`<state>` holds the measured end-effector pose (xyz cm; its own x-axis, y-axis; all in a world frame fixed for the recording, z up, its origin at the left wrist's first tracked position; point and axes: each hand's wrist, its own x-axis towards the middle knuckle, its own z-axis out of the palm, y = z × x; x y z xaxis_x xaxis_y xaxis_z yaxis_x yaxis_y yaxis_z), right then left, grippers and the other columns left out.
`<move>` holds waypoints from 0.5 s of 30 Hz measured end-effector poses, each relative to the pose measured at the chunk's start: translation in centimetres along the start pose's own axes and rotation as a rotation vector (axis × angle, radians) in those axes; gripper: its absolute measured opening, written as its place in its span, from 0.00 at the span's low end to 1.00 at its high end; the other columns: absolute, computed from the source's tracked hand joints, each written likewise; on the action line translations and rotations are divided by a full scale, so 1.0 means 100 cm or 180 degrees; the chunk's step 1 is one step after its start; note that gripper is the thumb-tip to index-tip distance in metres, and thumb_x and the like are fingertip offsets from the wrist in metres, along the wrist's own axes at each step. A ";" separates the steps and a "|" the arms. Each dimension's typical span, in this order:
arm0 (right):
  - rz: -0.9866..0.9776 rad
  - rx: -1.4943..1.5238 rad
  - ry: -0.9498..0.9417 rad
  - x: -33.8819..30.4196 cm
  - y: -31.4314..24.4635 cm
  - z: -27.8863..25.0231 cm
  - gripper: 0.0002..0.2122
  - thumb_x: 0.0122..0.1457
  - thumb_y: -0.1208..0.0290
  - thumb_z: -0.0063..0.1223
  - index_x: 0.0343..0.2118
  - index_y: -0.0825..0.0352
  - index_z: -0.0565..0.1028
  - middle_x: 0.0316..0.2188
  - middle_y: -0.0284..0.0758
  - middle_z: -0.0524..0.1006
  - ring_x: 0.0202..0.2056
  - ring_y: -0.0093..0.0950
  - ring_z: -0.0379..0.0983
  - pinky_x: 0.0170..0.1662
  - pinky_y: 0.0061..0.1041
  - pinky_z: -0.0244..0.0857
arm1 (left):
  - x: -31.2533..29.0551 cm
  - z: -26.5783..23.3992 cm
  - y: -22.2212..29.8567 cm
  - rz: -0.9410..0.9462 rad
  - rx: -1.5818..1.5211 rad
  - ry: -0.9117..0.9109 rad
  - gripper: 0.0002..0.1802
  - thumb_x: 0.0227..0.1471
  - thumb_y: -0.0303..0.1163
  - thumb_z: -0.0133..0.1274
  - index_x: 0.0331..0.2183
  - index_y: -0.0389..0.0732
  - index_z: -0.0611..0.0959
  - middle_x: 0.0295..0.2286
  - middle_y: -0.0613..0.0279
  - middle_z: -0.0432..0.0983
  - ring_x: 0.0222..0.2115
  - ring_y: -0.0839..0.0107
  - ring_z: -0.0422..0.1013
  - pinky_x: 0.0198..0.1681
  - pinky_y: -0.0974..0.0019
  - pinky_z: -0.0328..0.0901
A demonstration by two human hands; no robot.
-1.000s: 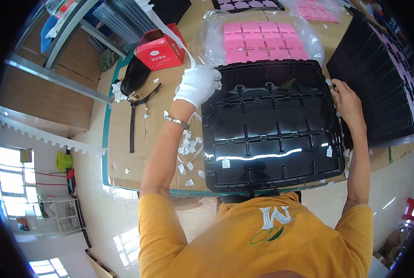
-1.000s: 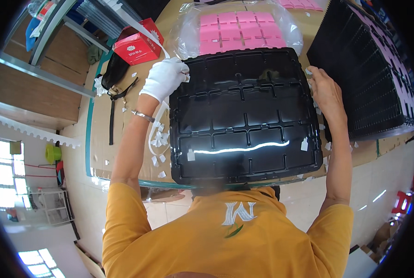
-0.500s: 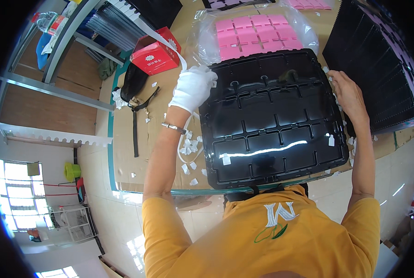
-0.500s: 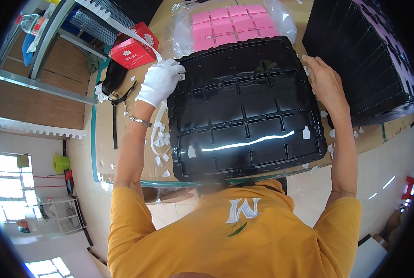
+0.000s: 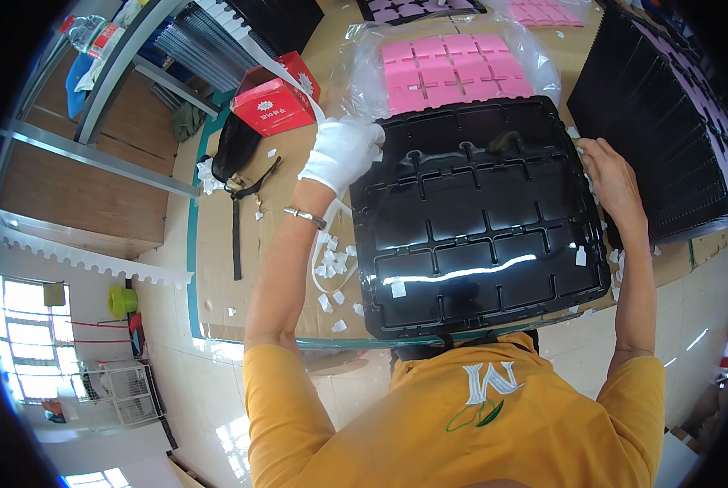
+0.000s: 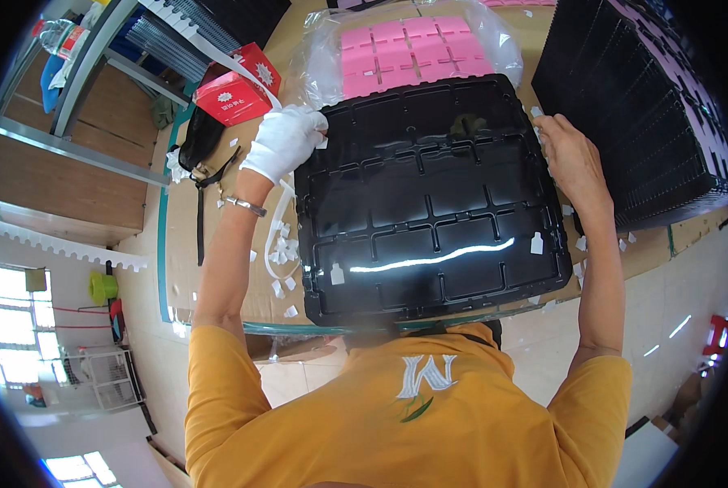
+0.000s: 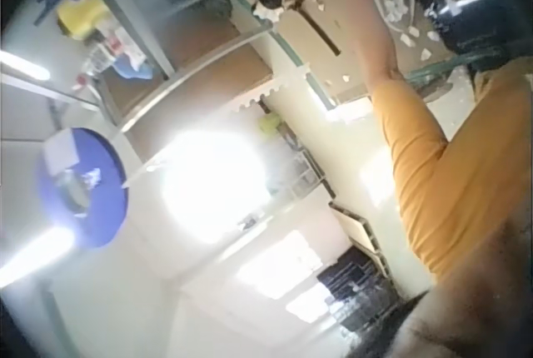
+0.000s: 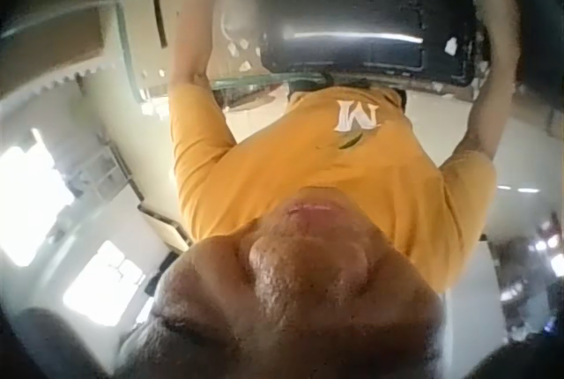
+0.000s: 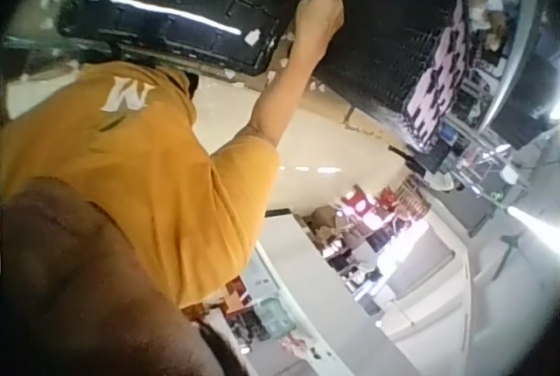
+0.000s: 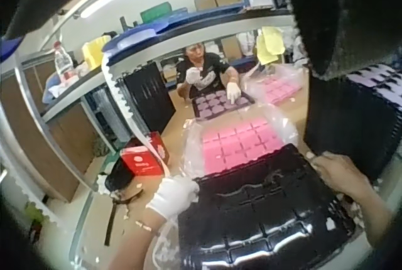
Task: The person places small white adhesive pieces onto a black plastic tray, then inserts a pink grid insert into the tray. The process is repeated with another tray. The person works at a table with stacks of trays and inserts nearby.
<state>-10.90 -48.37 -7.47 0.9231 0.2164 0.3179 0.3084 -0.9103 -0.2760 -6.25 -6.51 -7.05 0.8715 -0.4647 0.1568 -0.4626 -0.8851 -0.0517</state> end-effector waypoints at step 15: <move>-0.0132 0.0207 0.0156 -0.018 -0.009 -0.001 0.08 0.59 0.78 0.47 0.41 0.69 0.74 0.35 0.46 0.73 0.37 0.49 0.72 0.40 0.41 0.66 | -0.014 0.020 -0.004 0.0137 0.0166 0.1072 0.04 0.39 0.33 0.60 0.25 0.52 0.83 0.29 0.65 0.73 0.34 0.61 0.72 0.36 0.56 0.64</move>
<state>-12.87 -47.98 -7.73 0.8974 0.2344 0.3738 0.3618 -0.8758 -0.3196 -6.97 -5.61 -9.18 0.7445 -0.4743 0.4699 -0.4813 -0.8690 -0.1146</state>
